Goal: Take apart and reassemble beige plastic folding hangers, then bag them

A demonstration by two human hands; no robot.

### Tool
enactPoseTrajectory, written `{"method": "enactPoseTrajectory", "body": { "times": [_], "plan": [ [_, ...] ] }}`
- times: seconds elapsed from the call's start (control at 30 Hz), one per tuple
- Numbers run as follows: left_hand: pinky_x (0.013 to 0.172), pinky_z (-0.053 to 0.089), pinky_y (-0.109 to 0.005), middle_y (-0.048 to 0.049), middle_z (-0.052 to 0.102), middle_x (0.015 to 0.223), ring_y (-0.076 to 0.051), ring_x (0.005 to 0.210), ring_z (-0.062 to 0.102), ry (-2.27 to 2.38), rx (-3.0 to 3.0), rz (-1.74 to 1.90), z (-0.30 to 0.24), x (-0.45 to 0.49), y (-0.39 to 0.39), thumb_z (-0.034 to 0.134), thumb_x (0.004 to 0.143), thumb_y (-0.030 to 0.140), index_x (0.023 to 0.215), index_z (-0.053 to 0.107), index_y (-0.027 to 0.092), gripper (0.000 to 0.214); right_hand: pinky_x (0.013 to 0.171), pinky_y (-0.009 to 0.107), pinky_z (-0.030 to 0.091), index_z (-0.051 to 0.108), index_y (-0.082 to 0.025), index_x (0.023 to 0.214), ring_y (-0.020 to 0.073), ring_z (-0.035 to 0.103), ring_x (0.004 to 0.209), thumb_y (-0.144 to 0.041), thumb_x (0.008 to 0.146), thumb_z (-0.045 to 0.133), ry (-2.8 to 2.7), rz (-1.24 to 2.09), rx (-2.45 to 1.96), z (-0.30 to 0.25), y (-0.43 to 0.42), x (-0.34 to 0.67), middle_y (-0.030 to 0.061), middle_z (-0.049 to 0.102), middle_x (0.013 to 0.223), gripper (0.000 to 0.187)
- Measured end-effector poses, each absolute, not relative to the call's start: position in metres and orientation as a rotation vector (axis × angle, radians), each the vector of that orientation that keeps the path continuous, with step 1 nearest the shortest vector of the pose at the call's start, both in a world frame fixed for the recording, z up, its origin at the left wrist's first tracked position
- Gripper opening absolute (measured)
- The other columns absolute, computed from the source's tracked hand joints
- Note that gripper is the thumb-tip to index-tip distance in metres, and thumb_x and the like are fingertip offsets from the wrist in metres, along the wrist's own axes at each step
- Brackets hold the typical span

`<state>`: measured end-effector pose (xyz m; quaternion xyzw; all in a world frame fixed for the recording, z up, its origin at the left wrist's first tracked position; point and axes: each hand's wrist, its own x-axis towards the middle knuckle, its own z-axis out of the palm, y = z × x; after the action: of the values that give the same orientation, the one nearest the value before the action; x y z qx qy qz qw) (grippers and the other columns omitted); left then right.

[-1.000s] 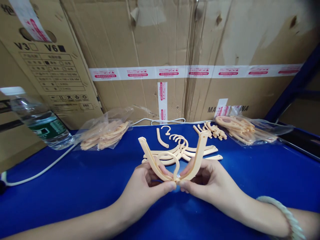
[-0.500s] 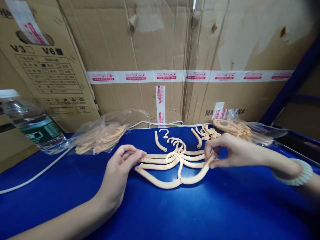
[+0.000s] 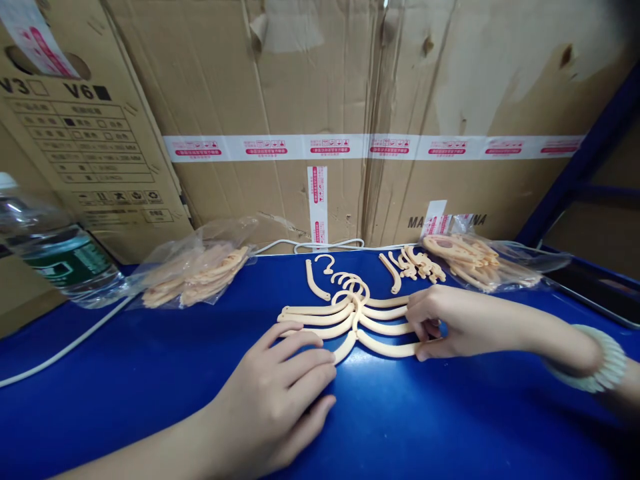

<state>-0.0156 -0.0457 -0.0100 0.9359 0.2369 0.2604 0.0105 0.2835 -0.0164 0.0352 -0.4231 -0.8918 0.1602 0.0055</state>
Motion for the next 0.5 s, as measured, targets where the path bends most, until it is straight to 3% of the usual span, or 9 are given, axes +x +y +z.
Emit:
{"method": "enactPoseTrajectory", "body": {
  "times": [0.23,0.5],
  "plan": [
    [0.106,0.035,-0.047,-0.0086,0.069,0.122,-0.03,0.115,0.059,0.882,2.91,0.753,-0.0177,-0.0197,-0.039,0.057,0.087,0.025,0.115,0.066,0.023,0.029,0.051,0.025,0.034,0.064,-0.019,0.068,0.0144,0.057,0.057,-0.027,0.077,0.071,-2.713,0.251,-1.575,0.0339,-0.0105,0.2874,0.0008,0.065,0.064,0.014],
    [0.107,0.037,-0.05,-0.0092,0.063,0.132,-0.033,0.126,0.05,0.959,2.85,0.753,-0.0208,-0.021,-0.0386,0.06,0.085,0.026,0.121,0.063,0.023,0.036,0.051,0.025,0.032,0.057,-0.02,0.074,0.0143,0.057,0.058,-0.023,0.079,0.066,-2.64,0.172,-1.647,0.0346,-0.0068,0.289,-0.0016,0.065,0.066,0.011]
  ]
}}
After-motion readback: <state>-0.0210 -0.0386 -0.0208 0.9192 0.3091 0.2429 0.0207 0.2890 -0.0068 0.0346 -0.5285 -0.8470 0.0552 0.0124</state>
